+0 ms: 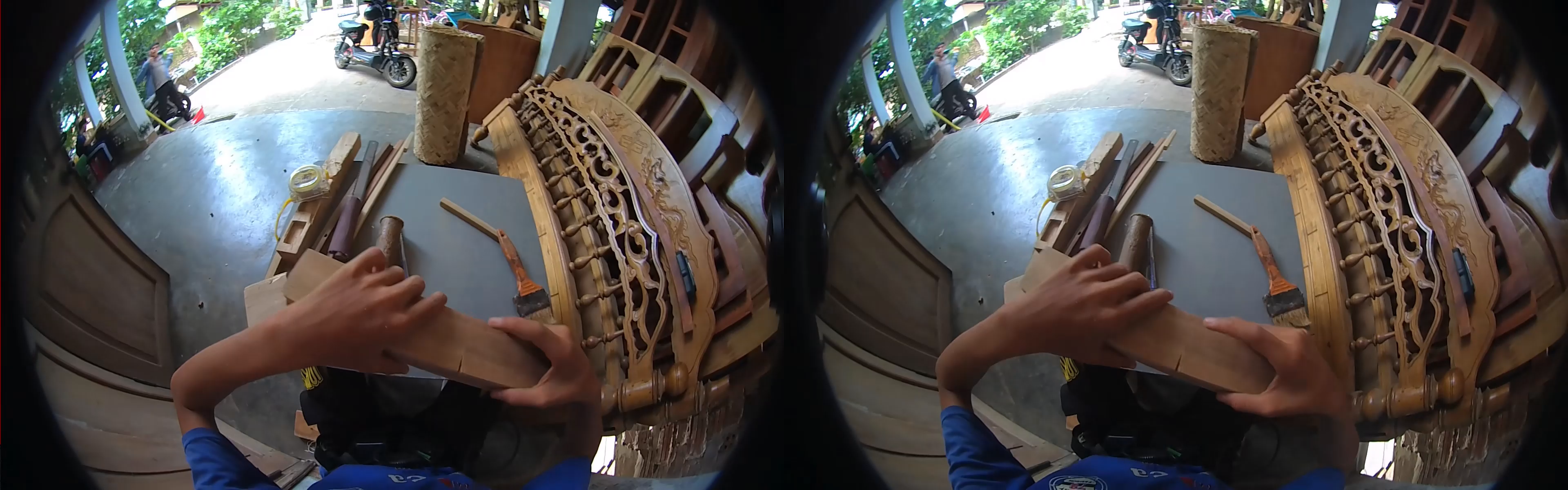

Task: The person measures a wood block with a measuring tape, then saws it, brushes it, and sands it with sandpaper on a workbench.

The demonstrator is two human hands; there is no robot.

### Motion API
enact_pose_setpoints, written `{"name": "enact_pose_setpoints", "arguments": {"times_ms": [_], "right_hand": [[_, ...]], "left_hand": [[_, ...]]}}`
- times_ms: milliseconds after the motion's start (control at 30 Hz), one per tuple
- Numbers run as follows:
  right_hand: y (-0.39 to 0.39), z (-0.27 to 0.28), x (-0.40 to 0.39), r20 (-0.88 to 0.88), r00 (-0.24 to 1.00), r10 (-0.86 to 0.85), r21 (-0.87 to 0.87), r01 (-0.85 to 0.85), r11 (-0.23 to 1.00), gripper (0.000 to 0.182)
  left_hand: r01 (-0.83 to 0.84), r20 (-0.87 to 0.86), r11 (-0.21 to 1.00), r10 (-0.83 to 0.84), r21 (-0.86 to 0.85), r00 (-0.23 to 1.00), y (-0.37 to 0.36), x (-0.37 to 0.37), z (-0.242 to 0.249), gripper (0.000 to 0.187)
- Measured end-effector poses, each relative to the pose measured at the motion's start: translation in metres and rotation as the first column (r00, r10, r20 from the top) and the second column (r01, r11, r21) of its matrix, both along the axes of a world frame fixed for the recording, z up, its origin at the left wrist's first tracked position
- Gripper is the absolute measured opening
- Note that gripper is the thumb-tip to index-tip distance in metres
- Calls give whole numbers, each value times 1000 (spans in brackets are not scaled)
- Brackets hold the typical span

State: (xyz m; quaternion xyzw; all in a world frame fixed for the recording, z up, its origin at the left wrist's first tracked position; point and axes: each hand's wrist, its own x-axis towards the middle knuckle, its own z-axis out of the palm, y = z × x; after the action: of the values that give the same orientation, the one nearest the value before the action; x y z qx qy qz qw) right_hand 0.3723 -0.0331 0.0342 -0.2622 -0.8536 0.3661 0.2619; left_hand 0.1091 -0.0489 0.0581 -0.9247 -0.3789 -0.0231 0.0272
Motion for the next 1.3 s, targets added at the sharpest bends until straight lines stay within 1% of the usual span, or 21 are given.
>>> {"name": "enact_pose_setpoints", "arguments": {"times_ms": [33,67,167,200,300,367,400,433,500,533,600,700,733,800,900,933,1033,1133,1233,1267,1300], "right_hand": [[-2,0,0,31,1000,-7,40,6,999,70],[-4,-2,2,33,998,-55,-12,56,998,72],[-8,-7,11,34,966,-255,-56,257,965,73],[-8,-8,13,35,943,-330,-104,332,938,72],[-6,-23,16,135,857,-498,-20,505,863,68],[-6,-29,3,147,818,-557,74,552,830,62],[-7,-34,-5,149,798,-584,121,571,812,59],[-7,-40,-13,168,774,-610,179,584,791,57],[-5,-52,-30,189,730,-657,297,595,746,52],[-7,-56,-37,258,692,-674,299,606,737,50],[-7,-61,-43,289,673,-681,300,611,732,51],[-9,-67,-44,305,646,-700,332,616,714,51],[-8,-67,-45,297,642,-706,351,614,707,51],[-8,-66,-45,306,651,-694,327,613,719,51],[-7,-67,-47,319,645,-695,335,609,719,51],[-6,-67,-48,326,640,-696,343,606,718,52],[-6,-68,-50,335,628,-703,343,613,711,53],[-8,-70,-49,329,629,-705,359,607,709,53],[-7,-69,-45,318,649,-692,355,595,721,52],[-7,-70,-45,321,644,-694,364,593,718,51],[-7,-69,-44,317,639,-700,366,599,712,52]], "left_hand": [[-15,-16,1000,15,-7,1000,-2,0,-7,79],[-19,60,999,16,49,998,-2,-2,-18,77],[-58,125,959,24,276,992,-10,-11,-31,70],[-95,181,964,50,250,982,-14,-15,-31,60],[-219,323,963,159,160,933,-18,-41,-43,50],[-447,446,892,376,61,812,-3,-70,-53,41],[-565,538,823,503,-59,676,8,-87,-57,41],[-656,602,730,614,-190,510,22,-104,-62,41],[-693,693,702,583,-167,424,55,-141,-80,49],[-712,713,691,561,-126,420,75,-151,-90,56],[-749,754,661,517,-50,406,108,-171,-104,70],[-733,631,656,648,-178,426,147,-167,-106,88],[-730,578,647,689,-219,438,155,-167,-102,88],[-726,465,620,758,-297,457,167,-166,-95,88],[-766,506,600,746,-230,433,159,-135,-75,79],[-725,574,643,700,-249,424,163,-128,-76,73],[-558,587,796,573,-234,572,175,-100,-72,71],[-490,472,844,531,-218,704,185,-68,-69,72],[-462,394,864,503,-201,769,198,-60,-82,74],[-446,408,860,511,-249,757,200,-62,-88,74],[-444,380,861,508,-248,773,202,-62,-91,74]]}}
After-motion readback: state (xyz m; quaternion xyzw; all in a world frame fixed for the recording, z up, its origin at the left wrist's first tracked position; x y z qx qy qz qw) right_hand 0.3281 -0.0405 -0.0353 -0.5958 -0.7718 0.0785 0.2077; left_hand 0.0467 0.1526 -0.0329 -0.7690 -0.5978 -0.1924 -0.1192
